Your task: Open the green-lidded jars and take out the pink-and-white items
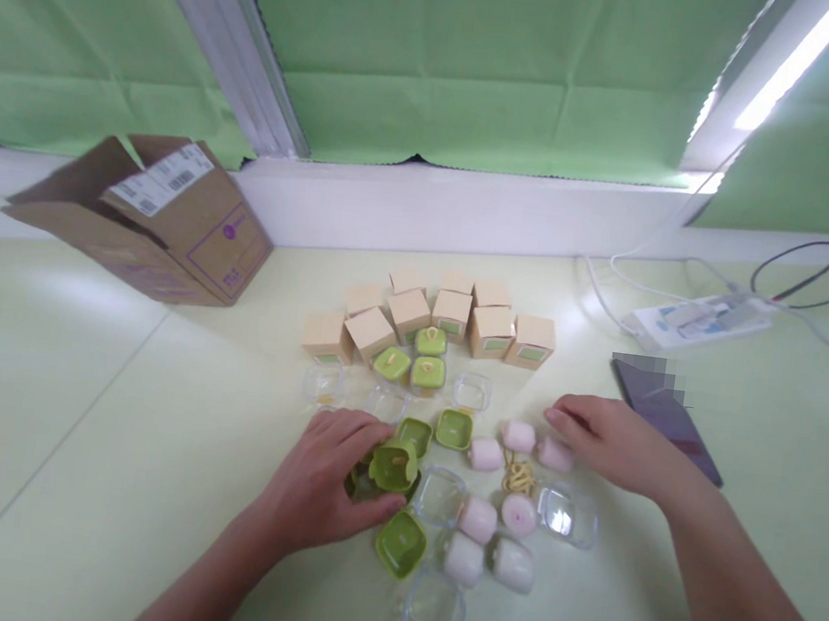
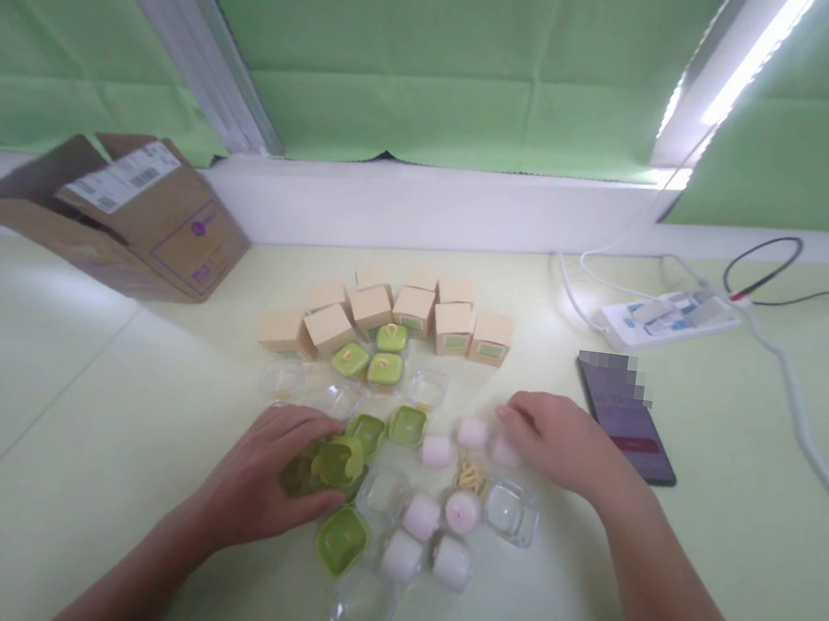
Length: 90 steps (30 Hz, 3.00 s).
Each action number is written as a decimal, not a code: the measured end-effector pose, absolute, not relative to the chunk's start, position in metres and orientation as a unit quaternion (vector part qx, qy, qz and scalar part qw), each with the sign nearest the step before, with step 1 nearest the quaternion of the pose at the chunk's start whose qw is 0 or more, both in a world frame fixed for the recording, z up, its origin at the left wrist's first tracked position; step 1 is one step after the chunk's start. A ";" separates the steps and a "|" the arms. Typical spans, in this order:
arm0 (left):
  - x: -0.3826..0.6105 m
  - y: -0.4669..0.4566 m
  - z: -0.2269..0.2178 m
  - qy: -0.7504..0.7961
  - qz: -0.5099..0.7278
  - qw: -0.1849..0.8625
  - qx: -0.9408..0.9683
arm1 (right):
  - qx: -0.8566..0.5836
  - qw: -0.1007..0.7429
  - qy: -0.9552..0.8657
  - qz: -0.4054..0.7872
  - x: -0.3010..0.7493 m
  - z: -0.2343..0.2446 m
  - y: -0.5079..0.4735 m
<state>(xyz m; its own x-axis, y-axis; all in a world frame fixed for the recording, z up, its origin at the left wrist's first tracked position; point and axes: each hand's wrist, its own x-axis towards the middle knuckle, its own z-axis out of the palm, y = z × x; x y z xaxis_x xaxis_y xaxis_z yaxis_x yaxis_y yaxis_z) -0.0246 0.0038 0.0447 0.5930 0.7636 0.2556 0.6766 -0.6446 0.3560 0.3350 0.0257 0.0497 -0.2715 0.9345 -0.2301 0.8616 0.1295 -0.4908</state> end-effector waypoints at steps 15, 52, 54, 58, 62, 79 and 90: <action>-0.046 0.021 0.032 0.401 0.265 0.056 0.875 | -0.643 0.091 -0.725 0.229 0.345 0.007 0.046; -0.037 0.014 0.040 0.284 0.210 0.087 0.932 | -0.647 0.093 -0.730 0.199 0.347 0.001 0.047; -0.039 0.014 0.039 0.283 0.208 0.083 0.933 | -0.646 0.093 -0.731 0.200 0.348 0.000 0.047; -0.040 0.014 0.039 0.281 0.202 0.086 0.934 | -0.646 0.093 -0.730 0.202 0.348 0.001 0.047; -0.038 0.012 0.038 0.293 0.213 0.089 0.928 | -0.644 0.092 -0.731 0.204 0.347 0.002 0.047; -0.025 0.010 0.031 0.323 0.275 0.043 0.905 | -0.639 0.106 -0.734 0.205 0.346 0.004 0.045; -0.018 -0.001 0.045 0.344 0.345 0.096 0.868 | -0.644 0.267 -0.714 0.073 0.316 0.045 0.025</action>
